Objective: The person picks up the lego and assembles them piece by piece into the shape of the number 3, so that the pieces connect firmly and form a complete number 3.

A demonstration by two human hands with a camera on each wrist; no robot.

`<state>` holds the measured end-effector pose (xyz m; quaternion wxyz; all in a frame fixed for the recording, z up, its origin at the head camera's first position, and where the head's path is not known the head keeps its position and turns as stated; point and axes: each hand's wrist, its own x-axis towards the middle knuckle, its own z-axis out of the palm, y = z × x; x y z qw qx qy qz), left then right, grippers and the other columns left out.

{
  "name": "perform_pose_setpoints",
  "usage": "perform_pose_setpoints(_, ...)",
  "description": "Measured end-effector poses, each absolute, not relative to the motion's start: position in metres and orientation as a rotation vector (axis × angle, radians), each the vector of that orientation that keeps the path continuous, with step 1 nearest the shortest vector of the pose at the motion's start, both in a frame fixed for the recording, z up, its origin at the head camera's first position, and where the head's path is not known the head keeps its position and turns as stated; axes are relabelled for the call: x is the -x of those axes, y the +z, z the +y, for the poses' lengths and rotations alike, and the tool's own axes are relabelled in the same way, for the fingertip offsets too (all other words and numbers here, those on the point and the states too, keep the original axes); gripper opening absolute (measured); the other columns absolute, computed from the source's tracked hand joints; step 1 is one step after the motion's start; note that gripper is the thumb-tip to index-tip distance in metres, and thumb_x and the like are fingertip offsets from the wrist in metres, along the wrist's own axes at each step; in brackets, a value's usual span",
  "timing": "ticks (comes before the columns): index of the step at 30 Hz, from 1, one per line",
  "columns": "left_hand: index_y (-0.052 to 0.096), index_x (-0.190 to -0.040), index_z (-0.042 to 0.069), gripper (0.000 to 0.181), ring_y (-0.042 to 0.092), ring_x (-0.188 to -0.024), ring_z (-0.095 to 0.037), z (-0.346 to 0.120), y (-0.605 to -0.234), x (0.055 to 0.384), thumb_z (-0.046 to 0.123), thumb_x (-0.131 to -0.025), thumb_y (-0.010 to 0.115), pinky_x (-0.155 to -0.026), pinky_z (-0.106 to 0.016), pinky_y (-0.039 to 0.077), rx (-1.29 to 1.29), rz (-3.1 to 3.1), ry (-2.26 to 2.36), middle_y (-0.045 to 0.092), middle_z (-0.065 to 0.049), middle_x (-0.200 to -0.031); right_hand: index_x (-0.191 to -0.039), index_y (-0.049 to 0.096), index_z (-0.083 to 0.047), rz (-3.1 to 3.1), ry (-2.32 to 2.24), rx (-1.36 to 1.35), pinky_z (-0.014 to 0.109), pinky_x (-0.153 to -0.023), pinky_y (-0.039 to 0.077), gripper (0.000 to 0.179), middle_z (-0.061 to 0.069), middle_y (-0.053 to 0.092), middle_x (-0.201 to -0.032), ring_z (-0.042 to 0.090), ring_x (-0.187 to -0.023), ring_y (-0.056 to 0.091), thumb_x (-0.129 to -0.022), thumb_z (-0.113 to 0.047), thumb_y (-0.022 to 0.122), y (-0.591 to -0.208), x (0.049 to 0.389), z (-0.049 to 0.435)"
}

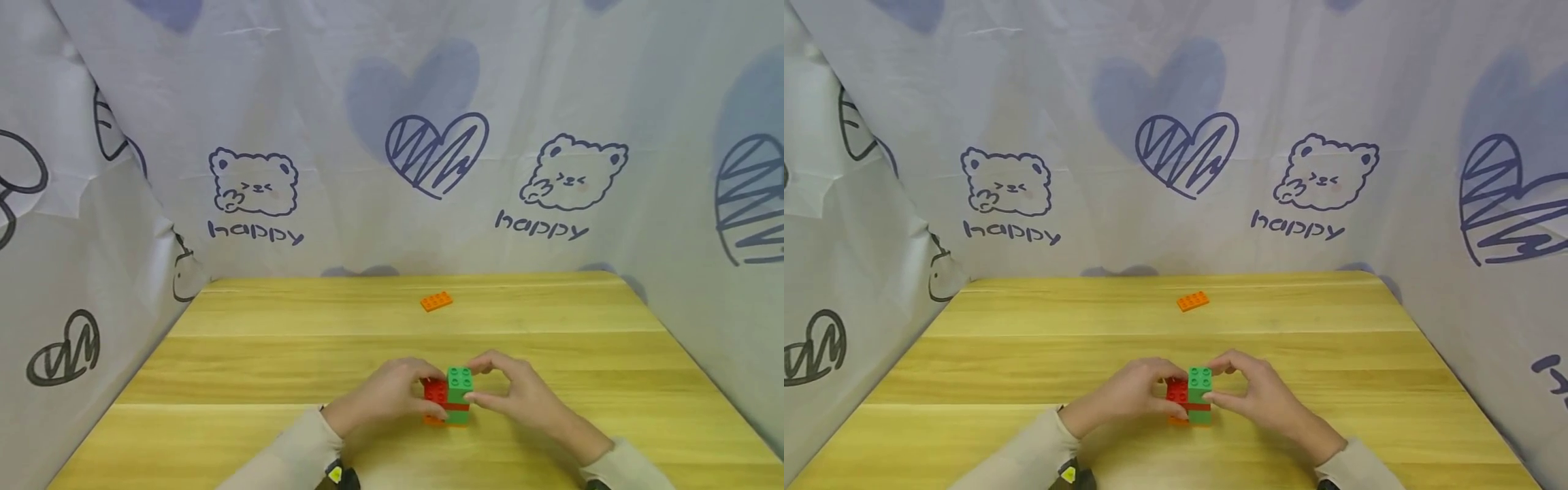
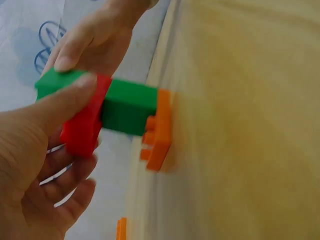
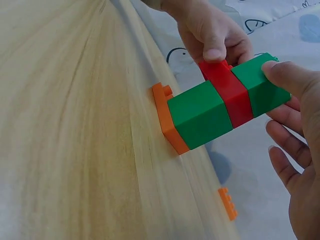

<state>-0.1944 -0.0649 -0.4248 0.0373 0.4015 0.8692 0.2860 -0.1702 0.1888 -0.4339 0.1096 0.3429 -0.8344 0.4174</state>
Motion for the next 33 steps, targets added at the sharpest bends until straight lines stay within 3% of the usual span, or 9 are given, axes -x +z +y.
perform_pose_setpoints(6,0.067,-0.124,0.016,0.052,0.058,-0.091,0.000,-0.081,-0.422,0.212,0.047,-0.083,0.074,-0.081,-0.023,0.049,-1.158,2.499,0.985,0.066,0.014,-0.107,-0.115,0.064,-0.018,-2.383,1.219,-1.063,0.038,-0.082,0.051,0.037,-0.010,0.068,-0.107,0.015,-0.096,0.062,-0.082,-0.017,0.081,-0.435,0.170,0.186)
perform_pose_setpoints(13,0.068,-0.122,0.011,0.043,0.059,-0.088,-0.004,-0.087,-0.425,0.236,0.043,-0.093,0.064,-0.080,-0.026,0.050,-1.052,2.589,1.061,0.066,0.014,-0.098,-0.116,0.064,-0.017,-2.318,1.182,-1.118,0.033,-0.083,0.051,0.041,-0.008,0.067,-0.108,0.015,-0.094,0.064,-0.080,-0.012,0.082,-0.436,0.172,0.185)
perform_pose_setpoints(21,0.067,-0.124,0.012,0.043,0.060,-0.104,-0.015,-0.079,-0.425,0.262,0.043,-0.095,0.062,-0.090,-0.036,0.049,-0.944,2.821,0.944,0.067,-0.001,-0.116,-0.116,0.064,-0.016,-2.317,1.163,-1.117,0.033,-0.082,0.052,0.042,-0.008,0.067,-0.109,0.017,-0.094,0.065,-0.079,-0.011,0.082,-0.436,0.173,0.184)
perform_pose_setpoints(33,0.061,-0.131,0.010,0.049,0.050,-0.125,-0.028,-0.059,-0.431,0.296,0.043,-0.096,0.061,-0.106,-0.044,0.038,-0.780,2.979,0.776,0.057,-0.009,-0.133,-0.116,0.064,-0.015,-2.327,1.153,-1.093,0.035,-0.080,0.053,0.042,-0.008,0.067,-0.110,0.013,-0.096,0.063,-0.079,-0.011,0.082,-0.439,0.171,0.186)
